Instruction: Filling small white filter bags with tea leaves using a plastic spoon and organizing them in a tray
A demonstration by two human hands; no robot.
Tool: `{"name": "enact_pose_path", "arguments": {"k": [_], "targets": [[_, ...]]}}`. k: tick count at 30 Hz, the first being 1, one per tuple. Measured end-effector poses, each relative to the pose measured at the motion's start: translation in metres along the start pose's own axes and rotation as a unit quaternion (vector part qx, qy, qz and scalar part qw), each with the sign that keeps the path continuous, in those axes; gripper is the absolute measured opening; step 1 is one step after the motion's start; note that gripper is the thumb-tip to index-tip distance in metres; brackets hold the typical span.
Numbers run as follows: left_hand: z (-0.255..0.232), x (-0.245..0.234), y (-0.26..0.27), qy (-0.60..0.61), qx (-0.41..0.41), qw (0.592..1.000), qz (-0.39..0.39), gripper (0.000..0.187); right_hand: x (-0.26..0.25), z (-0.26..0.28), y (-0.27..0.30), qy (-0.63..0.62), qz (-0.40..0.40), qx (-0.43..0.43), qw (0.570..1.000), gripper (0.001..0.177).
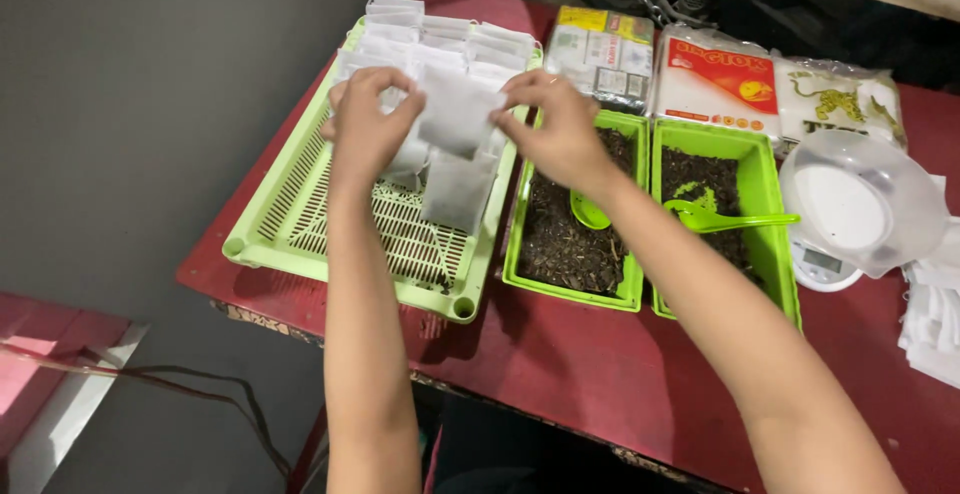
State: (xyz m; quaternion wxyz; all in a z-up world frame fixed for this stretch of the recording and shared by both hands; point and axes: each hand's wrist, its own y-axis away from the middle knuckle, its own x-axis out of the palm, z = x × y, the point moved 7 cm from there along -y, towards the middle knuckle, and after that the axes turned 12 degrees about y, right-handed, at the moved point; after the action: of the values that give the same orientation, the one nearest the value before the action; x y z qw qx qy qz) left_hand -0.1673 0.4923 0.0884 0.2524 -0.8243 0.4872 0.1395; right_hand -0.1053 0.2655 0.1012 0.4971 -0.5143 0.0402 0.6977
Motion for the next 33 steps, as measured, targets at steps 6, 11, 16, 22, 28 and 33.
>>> {"name": "enact_pose_path", "arguments": {"k": [6, 11, 16, 22, 28, 33], "targets": [[0.031, -0.032, 0.022, -0.109, -0.031, 0.993, 0.020, 0.017, 0.059, 0.025, 0.004, -0.011, 0.071, 0.010, 0.997, 0.007], [0.071, -0.031, 0.007, -0.207, -0.093, 0.974, -0.001, 0.021, 0.094, 0.027, -0.003, 0.023, 0.101, 0.006, 0.995, 0.011], [0.085, -0.020, -0.003, -0.301, -0.168, 0.939, 0.008, 0.028, 0.126, 0.010, -0.008, 0.052, 0.122, 0.022, 0.991, 0.015], [0.072, -0.011, -0.009, -0.364, -0.207, 0.908, 0.031, 0.042, 0.149, -0.012, -0.019, 0.101, 0.136, 0.028, 0.985, 0.023], [0.039, -0.001, -0.024, -0.381, -0.097, 0.919, -0.030, 0.043, 0.113, -0.013, -0.012, 0.142, 0.153, 0.055, 0.976, 0.036], [-0.009, 0.046, -0.033, -0.326, -0.022, 0.942, 0.083, 0.050, 0.072, -0.026, -0.005, 0.167, 0.119, 0.037, 0.978, 0.028]]}}
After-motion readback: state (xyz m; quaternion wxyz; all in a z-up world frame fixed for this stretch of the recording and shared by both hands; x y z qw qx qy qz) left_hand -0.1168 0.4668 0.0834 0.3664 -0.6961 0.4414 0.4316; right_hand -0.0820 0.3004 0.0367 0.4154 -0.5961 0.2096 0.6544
